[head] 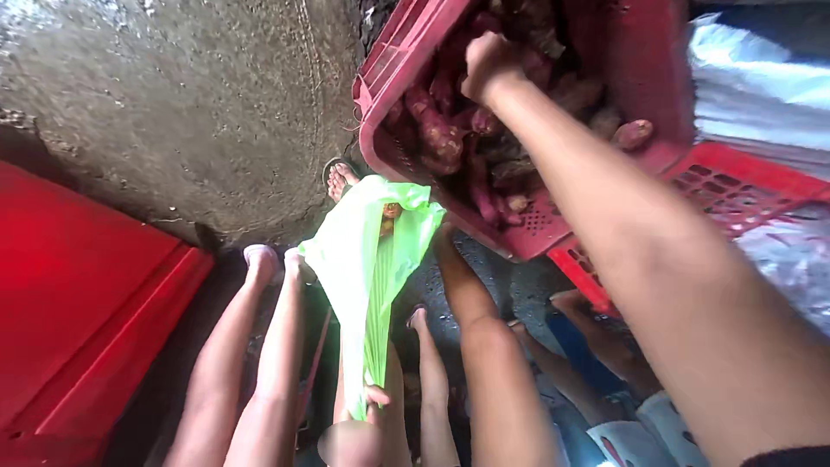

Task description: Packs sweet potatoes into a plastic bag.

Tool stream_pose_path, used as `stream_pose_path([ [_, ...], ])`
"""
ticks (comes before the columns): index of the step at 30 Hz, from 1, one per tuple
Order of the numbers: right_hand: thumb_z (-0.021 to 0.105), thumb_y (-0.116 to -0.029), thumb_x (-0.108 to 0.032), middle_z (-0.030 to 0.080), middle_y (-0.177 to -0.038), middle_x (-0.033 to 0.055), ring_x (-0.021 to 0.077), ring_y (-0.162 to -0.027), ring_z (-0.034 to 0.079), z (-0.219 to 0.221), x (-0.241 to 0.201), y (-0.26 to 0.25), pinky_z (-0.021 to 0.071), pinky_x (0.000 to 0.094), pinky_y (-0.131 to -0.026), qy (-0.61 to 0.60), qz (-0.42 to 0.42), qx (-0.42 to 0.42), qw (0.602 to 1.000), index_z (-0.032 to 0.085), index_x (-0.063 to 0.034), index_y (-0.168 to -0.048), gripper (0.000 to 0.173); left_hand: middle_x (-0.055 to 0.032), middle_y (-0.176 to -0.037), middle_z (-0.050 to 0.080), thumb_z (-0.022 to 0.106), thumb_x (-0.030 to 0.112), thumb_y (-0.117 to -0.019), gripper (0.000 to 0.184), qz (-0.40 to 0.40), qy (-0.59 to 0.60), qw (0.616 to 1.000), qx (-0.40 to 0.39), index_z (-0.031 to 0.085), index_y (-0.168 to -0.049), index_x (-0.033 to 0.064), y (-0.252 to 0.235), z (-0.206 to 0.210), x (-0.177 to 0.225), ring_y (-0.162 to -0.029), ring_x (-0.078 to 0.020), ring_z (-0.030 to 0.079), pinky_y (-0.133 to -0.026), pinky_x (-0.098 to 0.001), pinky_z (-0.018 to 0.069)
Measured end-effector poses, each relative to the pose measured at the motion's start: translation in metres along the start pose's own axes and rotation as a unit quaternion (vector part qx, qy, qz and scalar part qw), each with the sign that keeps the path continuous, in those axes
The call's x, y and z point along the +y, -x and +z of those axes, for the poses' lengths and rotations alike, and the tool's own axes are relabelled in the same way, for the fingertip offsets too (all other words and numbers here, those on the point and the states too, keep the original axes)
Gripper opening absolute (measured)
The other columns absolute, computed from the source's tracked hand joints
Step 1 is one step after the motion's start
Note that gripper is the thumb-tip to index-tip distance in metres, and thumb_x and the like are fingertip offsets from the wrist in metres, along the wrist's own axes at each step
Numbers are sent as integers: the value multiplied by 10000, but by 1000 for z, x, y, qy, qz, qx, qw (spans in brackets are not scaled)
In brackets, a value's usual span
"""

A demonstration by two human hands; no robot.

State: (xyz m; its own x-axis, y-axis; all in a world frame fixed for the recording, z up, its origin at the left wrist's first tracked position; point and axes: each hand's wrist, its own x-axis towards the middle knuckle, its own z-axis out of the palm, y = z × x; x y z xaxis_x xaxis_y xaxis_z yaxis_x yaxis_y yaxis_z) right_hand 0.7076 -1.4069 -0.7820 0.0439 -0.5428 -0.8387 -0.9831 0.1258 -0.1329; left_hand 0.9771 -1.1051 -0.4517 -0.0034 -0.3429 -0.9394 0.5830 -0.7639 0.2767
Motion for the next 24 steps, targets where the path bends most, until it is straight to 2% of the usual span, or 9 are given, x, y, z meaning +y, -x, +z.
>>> stream_pose_path([
  [2, 667, -924, -56, 537, -1418, 327, 534, -1362, 457, 10, -4, -27, 337, 733, -1087, 118, -115, -35, 986, 608, 53, -1328, 423, 162, -675, 540, 639, 420, -984, 324, 13, -16, 1000, -23, 710, -1181, 172, -11, -13, 3, -544, 73, 448, -531, -104, 388],
  [5, 638, -958, -60, 463, -1504, 314, 528, -1427, 381, 19, -12, -50, 296, 740, -1117, 160, -168, -87, 969, 559, 27, -1407, 463, 144, -729, 591, 652, 401, -979, 381, 18, 21, 998, -51, 697, -1240, 128, -21, -21, 12, -592, 67, 485, -587, -102, 412],
  [9, 635, -985, -168, 469, -1488, 336, 536, -1437, 358, 24, -13, -54, 273, 725, -1144, 161, -117, -106, 974, 592, 22, -1382, 442, 119, -741, 601, 672, 422, -963, 477, 30, 17, 997, -65, 660, -1301, 86, -22, -26, 12, -596, 54, 484, -594, -111, 412],
  [12, 609, -980, -290, 522, -1421, 344, 539, -1382, 426, 21, -28, -37, 322, 752, -1087, 122, -75, -101, 985, 627, 58, -1298, 471, 95, -729, 582, 676, 407, -957, 481, 50, 14, 997, -61, 651, -1290, 60, -25, -29, 7, -580, 39, 470, -575, -119, 405],
  [15, 528, -998, -491, 447, -1531, 297, 469, -1416, 441, 51, -48, -7, 377, 692, -1096, 1, 33, -94, 995, 445, 32, -1504, 733, 96, -721, 560, 671, 426, -960, 484, 62, -4, 997, -56, 644, -1287, 70, -25, -28, 2, -566, 35, 459, -565, -124, 402],
  [17, 603, -989, -369, 323, -1619, 264, 454, -1414, 447, 75, -55, 1, 434, 640, -1079, -42, 84, -68, 993, 285, -3, -1601, 781, 102, -706, 553, 685, 433, -949, 496, 58, 9, 997, -50, 638, -1287, 74, -25, -24, 1, -551, 41, 454, -551, -118, 402],
  [20, 643, -951, -208, 410, -1569, 258, 475, -1263, 578, 80, -51, 8, 491, 661, -977, -44, 97, -51, 993, 379, 7, -1547, 687, 123, -664, 514, 694, 460, -937, 502, 58, 0, 997, -44, 644, -1285, 101, -28, -17, 1, -511, 50, 410, -507, -113, 365],
  [23, 611, -960, -144, 404, -1567, 276, 499, -1291, 540, 61, -31, 31, 426, 690, -1017, 15, 92, -25, 995, 384, -20, -1552, 647, 156, -625, 496, 727, 466, -900, 479, 59, 10, 998, -11, 671, -1231, 124, -28, -6, 3, -484, 76, 400, -492, -88, 349],
  [24, 600, -971, -129, 473, -1478, 314, 522, -1252, 554, 49, -18, 41, 444, 698, -988, 45, 76, 15, 996, 413, 20, -1510, 590, 142, -661, 520, 712, 437, -923, 474, 66, 27, 997, -20, 665, -1256, 103, -26, -11, -2, -522, 62, 422, -527, -105, 372],
])
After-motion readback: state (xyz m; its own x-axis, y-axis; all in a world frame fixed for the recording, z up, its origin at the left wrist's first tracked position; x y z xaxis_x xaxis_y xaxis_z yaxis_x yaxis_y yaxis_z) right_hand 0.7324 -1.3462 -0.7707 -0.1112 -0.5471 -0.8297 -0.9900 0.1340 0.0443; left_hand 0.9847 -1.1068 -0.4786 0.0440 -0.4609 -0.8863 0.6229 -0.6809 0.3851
